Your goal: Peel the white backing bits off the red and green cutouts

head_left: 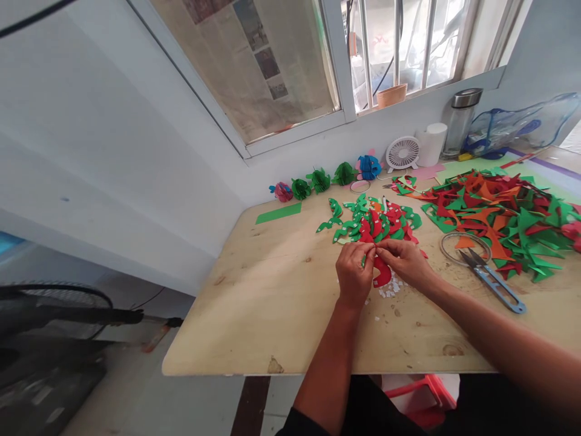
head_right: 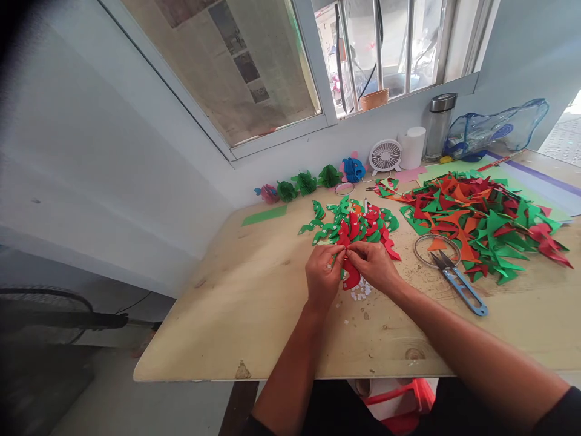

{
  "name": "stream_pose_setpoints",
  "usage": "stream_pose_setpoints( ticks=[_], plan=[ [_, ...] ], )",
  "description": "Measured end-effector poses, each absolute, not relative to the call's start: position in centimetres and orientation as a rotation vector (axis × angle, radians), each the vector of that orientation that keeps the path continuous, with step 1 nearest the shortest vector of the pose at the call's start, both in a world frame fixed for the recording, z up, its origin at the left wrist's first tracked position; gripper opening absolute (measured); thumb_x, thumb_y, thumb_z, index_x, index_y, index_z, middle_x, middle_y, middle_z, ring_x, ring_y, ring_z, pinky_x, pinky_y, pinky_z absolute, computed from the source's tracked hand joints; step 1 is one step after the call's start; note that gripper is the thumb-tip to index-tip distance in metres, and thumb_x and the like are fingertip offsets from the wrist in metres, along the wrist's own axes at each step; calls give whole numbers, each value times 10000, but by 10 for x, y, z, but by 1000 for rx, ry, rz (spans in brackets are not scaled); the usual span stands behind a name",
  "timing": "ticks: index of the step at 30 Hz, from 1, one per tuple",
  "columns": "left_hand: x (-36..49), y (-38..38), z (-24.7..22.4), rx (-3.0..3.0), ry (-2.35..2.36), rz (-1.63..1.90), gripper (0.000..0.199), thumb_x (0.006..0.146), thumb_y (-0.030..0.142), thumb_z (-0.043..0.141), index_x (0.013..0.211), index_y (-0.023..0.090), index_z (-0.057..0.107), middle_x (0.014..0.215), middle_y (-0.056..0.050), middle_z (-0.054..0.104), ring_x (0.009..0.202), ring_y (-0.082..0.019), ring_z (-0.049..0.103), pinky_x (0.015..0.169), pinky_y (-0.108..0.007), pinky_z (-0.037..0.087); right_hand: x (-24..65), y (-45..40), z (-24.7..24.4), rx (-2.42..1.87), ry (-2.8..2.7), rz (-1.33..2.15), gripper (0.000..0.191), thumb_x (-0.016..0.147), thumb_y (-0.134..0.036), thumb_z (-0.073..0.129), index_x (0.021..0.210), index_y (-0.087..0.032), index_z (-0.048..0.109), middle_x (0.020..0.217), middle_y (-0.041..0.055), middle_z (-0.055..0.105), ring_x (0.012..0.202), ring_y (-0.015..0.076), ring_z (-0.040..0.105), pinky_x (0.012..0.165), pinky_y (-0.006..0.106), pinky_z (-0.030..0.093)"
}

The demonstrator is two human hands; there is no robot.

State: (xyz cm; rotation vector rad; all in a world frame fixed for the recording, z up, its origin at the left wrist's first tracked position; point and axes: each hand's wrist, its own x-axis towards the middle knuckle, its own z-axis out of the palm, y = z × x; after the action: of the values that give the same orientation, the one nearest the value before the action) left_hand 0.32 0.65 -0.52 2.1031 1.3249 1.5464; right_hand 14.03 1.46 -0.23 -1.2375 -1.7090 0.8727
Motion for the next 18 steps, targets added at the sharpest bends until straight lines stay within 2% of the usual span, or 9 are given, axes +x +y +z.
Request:
stream_pose_setpoints(
  ticks=[4, 18],
  plan=[
    [3, 6, -4, 1997, 1294, 1538, 142, 808, 240, 568, 869, 224, 695, 834, -66, 681, 822, -193, 611, 798, -344, 473, 141, 14, -5, -1261, -1758, 786, 260, 800, -302, 469, 735, -152, 671, 705, 45, 676, 657, 165, 563, 560, 243, 411],
    [0, 8, -3, 1727, 1299, 1423, 131, 779, 266, 588, 787, 190, 695, 797, -54, 683, 775, -170, 613, 714, -279, 466, 141, 12, -3, -1276, -1825, 713, 249, 811, -294, 482, 749, -163, 684, 674, 39, 680, 587, 150, 549, 532, 234, 384]
  ],
)
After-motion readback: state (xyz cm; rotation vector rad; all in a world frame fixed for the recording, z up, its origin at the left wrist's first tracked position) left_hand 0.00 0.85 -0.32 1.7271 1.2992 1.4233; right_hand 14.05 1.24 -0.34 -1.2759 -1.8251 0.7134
